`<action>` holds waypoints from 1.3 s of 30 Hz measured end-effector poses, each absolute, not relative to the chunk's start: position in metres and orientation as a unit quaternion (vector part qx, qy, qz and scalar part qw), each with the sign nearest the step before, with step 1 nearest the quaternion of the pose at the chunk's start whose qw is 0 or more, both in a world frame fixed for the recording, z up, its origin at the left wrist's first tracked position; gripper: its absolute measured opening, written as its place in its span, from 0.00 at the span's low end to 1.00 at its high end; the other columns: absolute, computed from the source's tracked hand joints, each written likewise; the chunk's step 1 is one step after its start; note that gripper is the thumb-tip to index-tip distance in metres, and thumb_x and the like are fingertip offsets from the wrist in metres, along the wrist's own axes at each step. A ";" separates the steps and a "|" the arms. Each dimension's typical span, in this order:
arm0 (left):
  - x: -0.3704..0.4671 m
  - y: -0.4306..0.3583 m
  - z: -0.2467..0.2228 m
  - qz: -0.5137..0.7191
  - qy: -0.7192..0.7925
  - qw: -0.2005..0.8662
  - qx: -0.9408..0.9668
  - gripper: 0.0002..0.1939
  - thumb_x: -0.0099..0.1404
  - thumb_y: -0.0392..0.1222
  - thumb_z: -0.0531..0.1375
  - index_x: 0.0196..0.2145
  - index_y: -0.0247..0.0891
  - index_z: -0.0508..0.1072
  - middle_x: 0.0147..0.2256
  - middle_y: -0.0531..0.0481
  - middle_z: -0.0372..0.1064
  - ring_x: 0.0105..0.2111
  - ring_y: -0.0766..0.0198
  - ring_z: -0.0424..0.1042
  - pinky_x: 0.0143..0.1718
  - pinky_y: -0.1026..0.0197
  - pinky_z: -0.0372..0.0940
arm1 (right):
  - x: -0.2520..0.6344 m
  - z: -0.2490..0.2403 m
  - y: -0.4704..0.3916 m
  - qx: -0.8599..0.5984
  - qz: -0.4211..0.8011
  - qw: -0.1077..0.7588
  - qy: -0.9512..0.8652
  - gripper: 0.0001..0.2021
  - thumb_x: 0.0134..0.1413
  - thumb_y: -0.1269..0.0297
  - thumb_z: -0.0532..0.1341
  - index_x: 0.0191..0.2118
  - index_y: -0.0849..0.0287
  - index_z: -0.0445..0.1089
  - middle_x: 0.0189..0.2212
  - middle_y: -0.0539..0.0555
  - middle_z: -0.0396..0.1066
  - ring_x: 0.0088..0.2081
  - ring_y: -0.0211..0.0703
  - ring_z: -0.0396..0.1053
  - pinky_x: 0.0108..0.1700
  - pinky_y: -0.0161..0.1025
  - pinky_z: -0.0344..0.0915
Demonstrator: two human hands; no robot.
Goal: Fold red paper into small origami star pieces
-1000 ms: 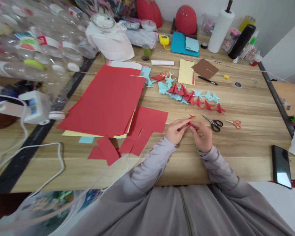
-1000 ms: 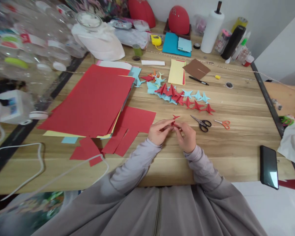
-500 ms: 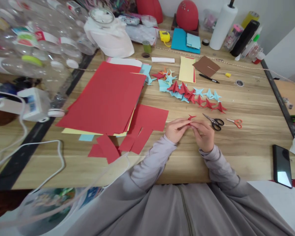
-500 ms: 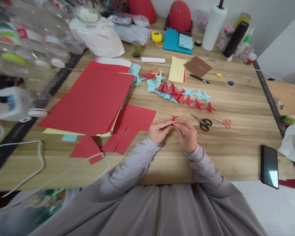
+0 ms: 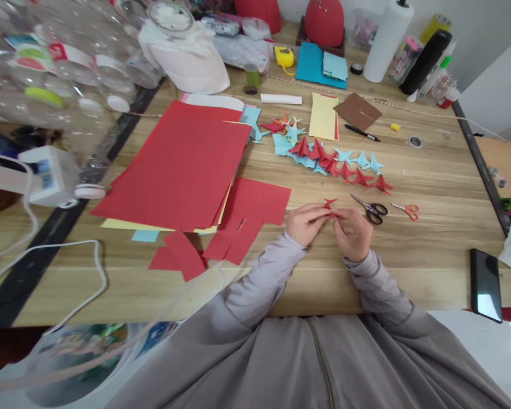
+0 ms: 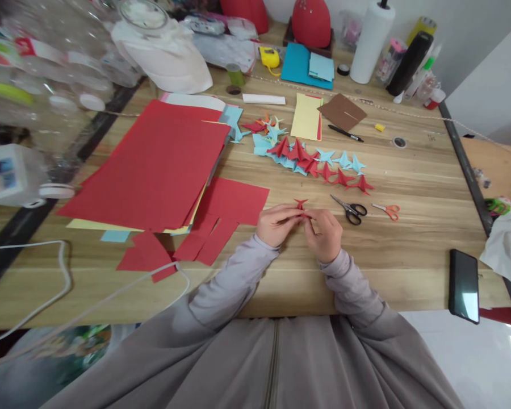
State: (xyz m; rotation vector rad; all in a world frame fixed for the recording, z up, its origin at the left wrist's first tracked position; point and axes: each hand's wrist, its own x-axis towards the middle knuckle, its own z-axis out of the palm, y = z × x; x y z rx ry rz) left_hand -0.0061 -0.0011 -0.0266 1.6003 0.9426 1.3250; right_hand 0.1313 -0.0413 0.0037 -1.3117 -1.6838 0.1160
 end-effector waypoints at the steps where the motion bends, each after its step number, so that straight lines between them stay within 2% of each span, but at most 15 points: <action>1: -0.006 -0.001 -0.026 0.528 0.374 0.418 0.638 0.08 0.56 0.36 0.64 0.33 0.47 0.81 0.36 0.46 0.77 0.37 0.58 0.76 0.44 0.55 0.69 | 0.131 0.004 -0.042 -0.541 0.041 0.482 -0.688 0.07 0.54 0.70 0.58 0.36 0.55 0.72 0.31 0.54 0.77 0.34 0.42 0.75 0.38 0.40 0.72; 9: -0.006 -0.001 -0.024 0.545 0.367 0.405 0.636 0.08 0.55 0.34 0.64 0.33 0.45 0.81 0.36 0.46 0.78 0.37 0.59 0.76 0.43 0.57 0.70 | 0.135 0.005 -0.041 -0.498 0.026 0.481 -0.721 0.06 0.55 0.71 0.59 0.36 0.56 0.73 0.32 0.56 0.76 0.35 0.42 0.74 0.39 0.39 0.72; 13: -0.006 0.002 -0.029 0.558 0.348 0.328 0.678 0.07 0.58 0.34 0.63 0.35 0.41 0.80 0.36 0.45 0.78 0.37 0.62 0.77 0.41 0.59 0.71 | 0.134 0.007 -0.044 -0.494 0.033 0.480 -0.724 0.07 0.55 0.71 0.58 0.36 0.58 0.73 0.32 0.57 0.76 0.36 0.43 0.74 0.39 0.40 0.72; 17: -0.005 0.005 -0.031 0.573 0.341 0.273 0.694 0.05 0.58 0.36 0.64 0.34 0.38 0.80 0.34 0.45 0.78 0.35 0.64 0.77 0.39 0.62 0.72 | 0.158 0.005 -0.045 -0.577 0.031 0.471 -0.666 0.06 0.57 0.68 0.57 0.35 0.58 0.72 0.31 0.55 0.76 0.34 0.43 0.73 0.39 0.41 0.70; 20: -0.003 0.006 -0.031 0.586 0.337 0.266 0.688 0.04 0.57 0.36 0.65 0.33 0.37 0.80 0.33 0.45 0.78 0.34 0.63 0.77 0.38 0.62 0.73 | 0.195 -0.004 -0.044 -0.664 -0.004 0.374 -0.648 0.09 0.56 0.68 0.55 0.37 0.61 0.72 0.35 0.60 0.75 0.38 0.48 0.72 0.42 0.44 0.69; 23: -0.002 0.007 -0.031 0.589 0.336 0.264 0.686 0.04 0.57 0.35 0.65 0.33 0.37 0.79 0.33 0.44 0.78 0.34 0.64 0.77 0.37 0.62 0.73 | 0.230 -0.012 -0.043 -0.711 -0.027 0.234 -0.662 0.12 0.52 0.69 0.56 0.41 0.63 0.72 0.42 0.63 0.74 0.44 0.53 0.69 0.48 0.50 0.64; 26: -0.002 0.007 -0.032 0.589 0.334 0.260 0.689 0.04 0.57 0.35 0.65 0.33 0.37 0.79 0.33 0.44 0.78 0.33 0.64 0.77 0.36 0.63 0.73 | 0.243 -0.012 -0.042 -0.723 -0.024 0.150 -0.674 0.14 0.53 0.70 0.56 0.44 0.64 0.72 0.41 0.63 0.74 0.44 0.54 0.69 0.48 0.50 0.63; 29: -0.002 0.007 -0.031 0.591 0.339 0.259 0.684 0.04 0.57 0.36 0.65 0.32 0.37 0.79 0.33 0.45 0.78 0.33 0.64 0.77 0.35 0.63 0.73 | 0.239 -0.007 -0.040 -0.743 -0.018 0.101 -0.662 0.14 0.51 0.71 0.56 0.44 0.63 0.72 0.38 0.63 0.74 0.42 0.55 0.69 0.44 0.48 0.63; 31: -0.002 0.007 -0.031 0.592 0.345 0.260 0.680 0.04 0.57 0.36 0.65 0.32 0.37 0.79 0.33 0.45 0.78 0.33 0.64 0.77 0.35 0.63 0.73 | 0.234 -0.003 -0.041 -0.750 0.009 0.122 -0.650 0.14 0.50 0.72 0.57 0.43 0.62 0.72 0.38 0.63 0.73 0.42 0.55 0.69 0.43 0.47 0.64; 33: -0.002 0.006 -0.030 0.593 0.351 0.259 0.677 0.04 0.57 0.36 0.65 0.32 0.37 0.79 0.33 0.45 0.78 0.32 0.64 0.77 0.34 0.63 0.73 | 0.226 0.001 -0.046 -0.748 0.085 0.214 -0.622 0.14 0.49 0.71 0.57 0.43 0.60 0.71 0.40 0.62 0.73 0.41 0.52 0.70 0.42 0.46 0.65; 36: -0.002 0.006 -0.030 0.596 0.352 0.259 0.674 0.04 0.57 0.36 0.66 0.32 0.37 0.79 0.33 0.45 0.78 0.31 0.65 0.76 0.33 0.64 0.73 | 0.208 0.007 -0.063 -0.668 0.363 0.422 -0.494 0.15 0.48 0.63 0.63 0.44 0.58 0.69 0.34 0.56 0.74 0.35 0.45 0.72 0.37 0.42 0.67; 38: -0.002 0.005 -0.029 0.595 0.347 0.264 0.675 0.04 0.57 0.36 0.65 0.33 0.37 0.79 0.33 0.45 0.78 0.31 0.65 0.76 0.33 0.64 0.73 | 0.191 0.013 -0.076 -0.577 0.538 0.485 -0.378 0.21 0.43 0.59 0.68 0.45 0.56 0.69 0.33 0.54 0.74 0.33 0.41 0.70 0.33 0.37 0.66; 39: -0.002 0.005 -0.029 0.593 0.346 0.269 0.676 0.04 0.57 0.36 0.65 0.33 0.37 0.79 0.33 0.44 0.78 0.32 0.65 0.76 0.35 0.64 0.73 | 0.183 0.015 -0.083 -0.535 0.609 0.485 -0.328 0.22 0.40 0.58 0.70 0.44 0.56 0.71 0.34 0.54 0.74 0.33 0.40 0.70 0.31 0.35 0.66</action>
